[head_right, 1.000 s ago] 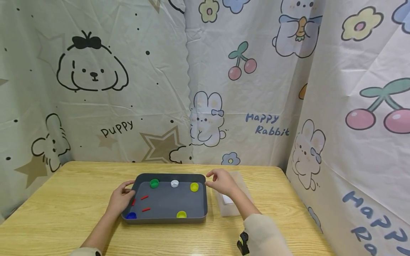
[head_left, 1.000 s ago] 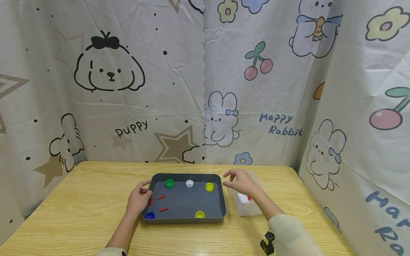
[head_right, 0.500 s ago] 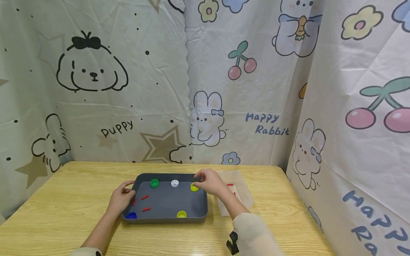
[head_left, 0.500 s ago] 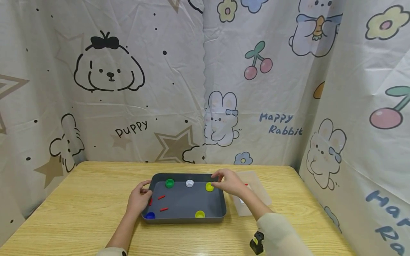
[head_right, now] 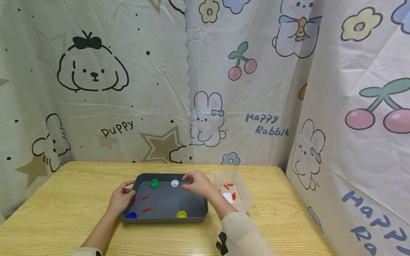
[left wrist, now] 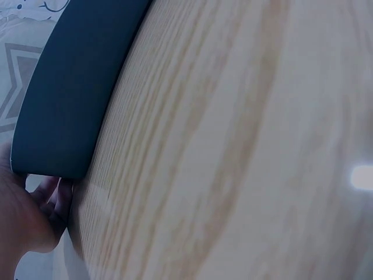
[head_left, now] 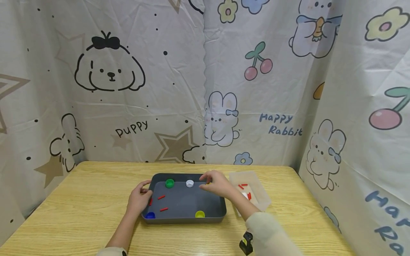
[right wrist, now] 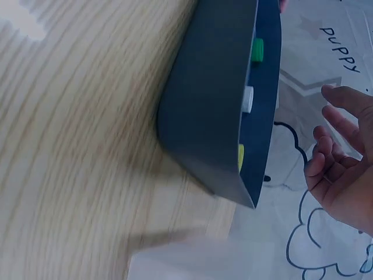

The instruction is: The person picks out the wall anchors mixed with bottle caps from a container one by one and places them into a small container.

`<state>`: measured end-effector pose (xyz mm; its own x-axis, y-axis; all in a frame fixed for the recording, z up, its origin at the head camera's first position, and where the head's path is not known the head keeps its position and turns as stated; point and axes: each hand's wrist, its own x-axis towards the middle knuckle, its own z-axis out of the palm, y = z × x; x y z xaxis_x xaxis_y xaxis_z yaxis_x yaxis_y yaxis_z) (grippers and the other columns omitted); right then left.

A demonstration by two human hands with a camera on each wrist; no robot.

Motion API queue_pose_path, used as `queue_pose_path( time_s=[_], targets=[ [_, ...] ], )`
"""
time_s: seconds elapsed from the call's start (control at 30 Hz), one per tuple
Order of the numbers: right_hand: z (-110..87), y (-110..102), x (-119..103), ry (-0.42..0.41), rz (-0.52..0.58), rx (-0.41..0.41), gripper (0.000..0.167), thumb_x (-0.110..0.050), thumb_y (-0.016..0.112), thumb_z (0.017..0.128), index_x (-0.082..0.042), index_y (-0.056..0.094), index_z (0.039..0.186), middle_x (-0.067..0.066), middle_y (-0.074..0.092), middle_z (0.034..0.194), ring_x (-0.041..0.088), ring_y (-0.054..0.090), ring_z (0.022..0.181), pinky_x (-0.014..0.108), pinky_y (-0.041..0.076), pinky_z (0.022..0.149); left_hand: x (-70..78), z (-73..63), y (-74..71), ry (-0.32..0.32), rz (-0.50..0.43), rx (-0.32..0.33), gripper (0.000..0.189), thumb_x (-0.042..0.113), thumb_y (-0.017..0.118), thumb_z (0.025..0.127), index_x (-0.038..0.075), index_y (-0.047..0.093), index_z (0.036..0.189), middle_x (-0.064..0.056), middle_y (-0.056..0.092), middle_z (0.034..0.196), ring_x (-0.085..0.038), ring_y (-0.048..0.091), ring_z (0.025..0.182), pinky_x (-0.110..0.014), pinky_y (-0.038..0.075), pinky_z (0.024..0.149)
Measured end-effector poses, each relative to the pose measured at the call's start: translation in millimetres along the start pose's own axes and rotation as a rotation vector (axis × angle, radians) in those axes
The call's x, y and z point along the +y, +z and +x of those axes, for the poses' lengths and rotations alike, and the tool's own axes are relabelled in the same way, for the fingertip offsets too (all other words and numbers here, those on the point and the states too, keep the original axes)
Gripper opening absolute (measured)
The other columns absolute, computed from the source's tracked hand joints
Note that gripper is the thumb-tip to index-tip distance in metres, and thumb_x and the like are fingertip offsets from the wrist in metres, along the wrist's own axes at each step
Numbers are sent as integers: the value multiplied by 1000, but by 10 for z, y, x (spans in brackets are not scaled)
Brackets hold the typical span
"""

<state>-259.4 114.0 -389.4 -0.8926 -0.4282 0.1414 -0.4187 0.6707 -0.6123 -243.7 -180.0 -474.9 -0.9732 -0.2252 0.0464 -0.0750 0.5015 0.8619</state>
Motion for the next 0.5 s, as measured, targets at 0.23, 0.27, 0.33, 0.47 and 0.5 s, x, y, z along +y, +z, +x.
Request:
queue_pose_path(
  time_s=[0.23, 0.27, 0.33, 0.47, 0.5],
  targets=[
    [30, 119, -84, -18, 17, -35, 23, -19, 70, 82, -9, 69, 102, 5, 56, 81, 12, 46, 69, 24, 40, 58, 13, -3, 7, 0, 0, 8, 46, 13, 54, 85, 12, 53, 131, -17, 62, 108, -27, 60, 100, -28, 39, 71],
    [32, 134, -104, -18, 20, -41, 23, -19, 70, 82, -9, 69, 102, 5, 56, 81, 12, 47, 68, 24, 40, 57, 13, -3, 7, -1, 2, 7, 46, 13, 54, 85, 12, 53, 131, -17, 62, 109, -28, 60, 100, -29, 40, 71],
    [42, 172, -136, -19, 23, -51, 22, -19, 70, 82, -11, 69, 102, 4, 57, 82, 11, 48, 66, 24, 41, 57, 15, -4, 7, -8, 5, 4, 45, 13, 54, 86, 13, 52, 131, -17, 62, 110, -28, 60, 101, -29, 40, 71],
    [66, 259, -178, -18, 17, -71, 22, -22, 69, 83, -12, 69, 102, 2, 59, 84, 9, 50, 68, 24, 42, 60, 17, -9, 2, -14, 10, -1, 45, 14, 53, 86, 13, 52, 132, -18, 61, 111, -28, 59, 102, -30, 40, 72],
    [73, 284, -183, -21, 10, -77, 22, -22, 69, 83, -12, 69, 102, 2, 59, 84, 9, 50, 70, 24, 42, 61, 17, -11, 0, -15, 9, -2, 45, 14, 53, 86, 13, 52, 132, -18, 61, 111, -28, 59, 102, -30, 40, 72]
  ],
)
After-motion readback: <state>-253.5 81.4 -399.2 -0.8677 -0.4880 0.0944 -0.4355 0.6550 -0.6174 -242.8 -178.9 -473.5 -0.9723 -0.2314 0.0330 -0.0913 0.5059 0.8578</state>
